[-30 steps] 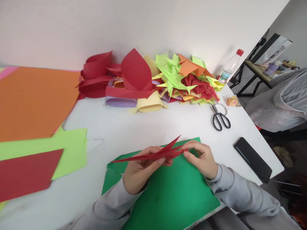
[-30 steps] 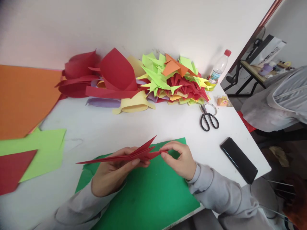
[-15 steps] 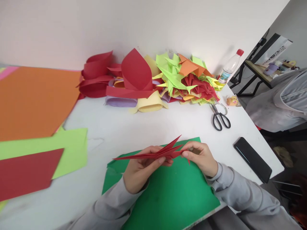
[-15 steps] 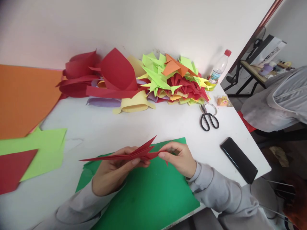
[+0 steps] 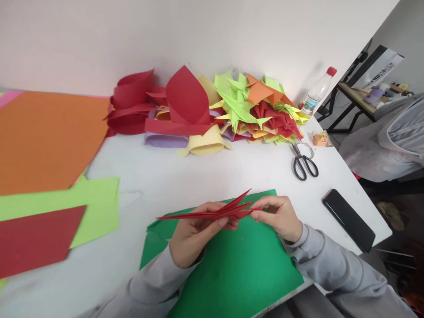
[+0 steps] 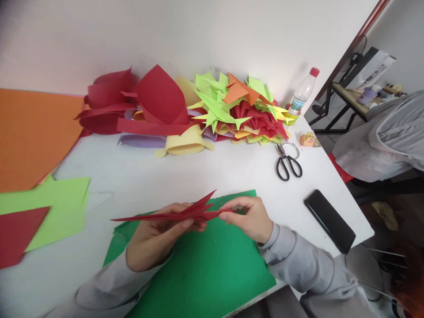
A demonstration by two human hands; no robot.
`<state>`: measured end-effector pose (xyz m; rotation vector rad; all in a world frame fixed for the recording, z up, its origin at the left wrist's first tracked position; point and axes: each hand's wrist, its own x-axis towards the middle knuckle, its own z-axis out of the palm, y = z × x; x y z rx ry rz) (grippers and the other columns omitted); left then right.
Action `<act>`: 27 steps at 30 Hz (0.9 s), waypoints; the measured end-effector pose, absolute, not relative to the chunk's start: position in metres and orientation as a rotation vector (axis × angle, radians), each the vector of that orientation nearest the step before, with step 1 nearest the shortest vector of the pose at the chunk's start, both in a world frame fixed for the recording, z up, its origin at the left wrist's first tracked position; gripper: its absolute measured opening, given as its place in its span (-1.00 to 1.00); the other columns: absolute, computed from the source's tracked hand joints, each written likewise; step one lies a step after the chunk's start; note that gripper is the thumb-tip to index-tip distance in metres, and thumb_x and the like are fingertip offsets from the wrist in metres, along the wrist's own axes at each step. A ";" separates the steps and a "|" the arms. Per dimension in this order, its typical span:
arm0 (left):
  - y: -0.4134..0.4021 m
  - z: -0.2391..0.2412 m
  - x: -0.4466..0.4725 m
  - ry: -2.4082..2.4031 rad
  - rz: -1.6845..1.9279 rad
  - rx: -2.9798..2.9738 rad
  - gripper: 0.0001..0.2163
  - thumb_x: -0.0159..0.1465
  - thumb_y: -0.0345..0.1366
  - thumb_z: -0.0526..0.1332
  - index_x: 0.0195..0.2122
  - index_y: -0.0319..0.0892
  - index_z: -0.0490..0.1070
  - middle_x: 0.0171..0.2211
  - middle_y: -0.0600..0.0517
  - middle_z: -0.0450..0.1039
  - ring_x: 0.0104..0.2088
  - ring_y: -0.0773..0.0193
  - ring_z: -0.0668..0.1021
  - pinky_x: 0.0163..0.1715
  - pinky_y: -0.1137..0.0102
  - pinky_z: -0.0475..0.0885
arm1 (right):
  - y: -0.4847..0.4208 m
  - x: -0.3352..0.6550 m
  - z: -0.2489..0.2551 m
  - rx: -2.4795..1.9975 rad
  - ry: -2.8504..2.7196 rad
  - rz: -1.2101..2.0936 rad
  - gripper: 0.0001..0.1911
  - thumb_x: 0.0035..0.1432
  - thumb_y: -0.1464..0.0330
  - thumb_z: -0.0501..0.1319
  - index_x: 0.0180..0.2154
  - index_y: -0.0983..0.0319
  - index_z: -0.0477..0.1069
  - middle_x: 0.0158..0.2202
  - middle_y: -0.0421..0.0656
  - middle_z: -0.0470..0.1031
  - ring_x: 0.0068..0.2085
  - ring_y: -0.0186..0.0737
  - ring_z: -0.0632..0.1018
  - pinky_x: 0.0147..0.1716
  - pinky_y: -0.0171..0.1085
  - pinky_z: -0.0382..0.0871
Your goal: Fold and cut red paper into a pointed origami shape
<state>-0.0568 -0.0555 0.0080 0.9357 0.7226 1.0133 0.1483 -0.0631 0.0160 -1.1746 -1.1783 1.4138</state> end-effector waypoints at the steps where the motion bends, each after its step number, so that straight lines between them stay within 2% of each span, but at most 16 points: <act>1: -0.055 0.007 -0.057 0.714 1.007 0.941 -0.84 0.12 -0.25 0.39 -0.31 -0.18 0.52 -0.31 -0.01 0.60 -0.40 0.18 0.62 -0.36 0.34 0.60 | -0.063 0.149 0.016 -1.175 -1.197 1.397 -0.78 -0.11 0.23 0.45 -0.43 0.22 0.57 -0.55 -0.22 0.53 -0.56 -0.36 0.48 -0.52 -0.34 0.39; 15: -0.055 0.007 -0.057 0.684 0.998 0.976 -0.89 0.15 -0.25 0.37 -0.32 -0.12 0.57 -0.33 0.01 0.61 -0.39 0.21 0.63 -0.36 0.39 0.59 | -0.064 0.149 0.019 -1.177 -1.229 1.315 -0.80 -0.08 0.24 0.43 -0.52 0.24 0.55 -0.59 -0.21 0.54 -0.58 -0.37 0.49 -0.54 -0.38 0.40; 18: -0.055 0.009 -0.055 0.708 1.012 0.946 -0.87 0.12 -0.24 0.39 -0.33 -0.13 0.56 -0.35 0.01 0.61 -0.41 0.21 0.62 -0.37 0.40 0.58 | -0.063 0.149 0.018 -1.181 -1.227 1.331 -0.79 -0.08 0.23 0.43 -0.52 0.24 0.55 -0.60 -0.21 0.53 -0.59 -0.37 0.49 -0.54 -0.38 0.40; 23: -0.056 0.014 -0.054 0.787 1.048 0.837 -0.82 0.04 -0.22 0.44 -0.36 -0.14 0.54 -0.37 0.04 0.60 -0.43 0.23 0.62 -0.39 0.42 0.57 | -0.062 0.149 0.015 -1.180 -1.206 1.376 -0.73 -0.21 0.21 0.49 -0.45 0.22 0.57 -0.55 -0.21 0.56 -0.55 -0.34 0.51 -0.51 -0.35 0.44; 27: -0.057 0.018 -0.053 0.820 1.051 0.797 -0.77 0.00 -0.19 0.46 -0.38 -0.16 0.53 -0.38 0.04 0.59 -0.44 0.24 0.61 -0.39 0.43 0.56 | -0.063 0.148 0.013 -1.160 -1.171 1.424 -0.74 -0.18 0.20 0.48 -0.48 0.22 0.56 -0.58 -0.23 0.54 -0.58 -0.36 0.49 -0.53 -0.35 0.44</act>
